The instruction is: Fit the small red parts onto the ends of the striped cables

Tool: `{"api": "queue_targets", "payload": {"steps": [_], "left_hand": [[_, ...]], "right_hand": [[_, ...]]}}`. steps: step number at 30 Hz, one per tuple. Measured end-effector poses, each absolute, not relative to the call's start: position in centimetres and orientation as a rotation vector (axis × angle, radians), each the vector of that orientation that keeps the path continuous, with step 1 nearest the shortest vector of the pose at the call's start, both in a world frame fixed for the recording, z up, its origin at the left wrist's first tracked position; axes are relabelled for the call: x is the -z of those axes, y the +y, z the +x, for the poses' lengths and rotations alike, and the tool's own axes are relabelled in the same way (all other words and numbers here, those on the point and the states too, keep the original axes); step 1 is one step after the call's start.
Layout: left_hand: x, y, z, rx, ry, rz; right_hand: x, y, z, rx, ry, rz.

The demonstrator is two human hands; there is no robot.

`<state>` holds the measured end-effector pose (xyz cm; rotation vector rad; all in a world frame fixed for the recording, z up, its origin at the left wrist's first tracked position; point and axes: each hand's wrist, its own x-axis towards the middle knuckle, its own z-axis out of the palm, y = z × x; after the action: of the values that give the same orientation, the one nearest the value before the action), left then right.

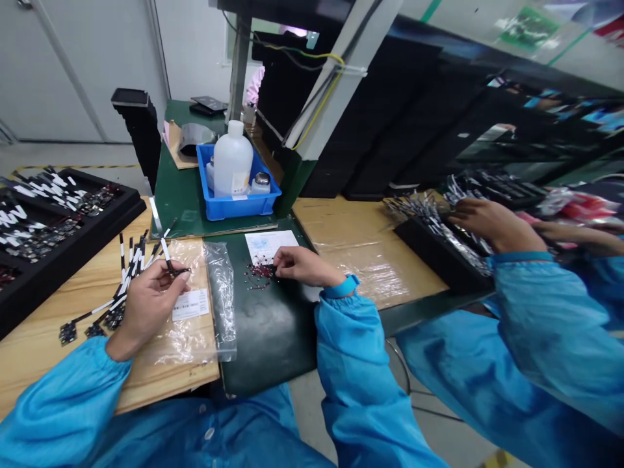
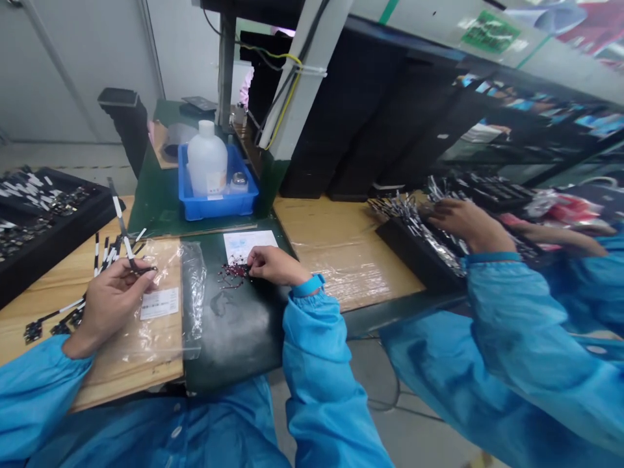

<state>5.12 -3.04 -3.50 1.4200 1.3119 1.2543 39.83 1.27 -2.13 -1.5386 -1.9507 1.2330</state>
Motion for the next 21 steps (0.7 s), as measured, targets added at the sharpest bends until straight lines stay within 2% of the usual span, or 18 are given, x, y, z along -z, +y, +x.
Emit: {"api": "queue_targets", "payload": {"steps": [5,10,15,21], "left_hand": [[3.5,-3.1,5.3,-1.258,1.273,1.404],[3.3,-3.1,5.5,-1.237,1.255,1.42],[3.5,-3.1,5.6,-1.238,1.22,1.399],[3.5,-3.1,5.6,-1.292,1.234,1.378]], "right_hand": [[0.3,0.8,39.1,-1.235,-1.878,-1.341],[-0.7,0.5,37.7,-1.244,-1.758,-1.324],[0.6,0.0,34.5,-1.284,-1.541,-1.188],[2.2,-1.5,29.5,-1.489,-1.433,-0.939]]}}
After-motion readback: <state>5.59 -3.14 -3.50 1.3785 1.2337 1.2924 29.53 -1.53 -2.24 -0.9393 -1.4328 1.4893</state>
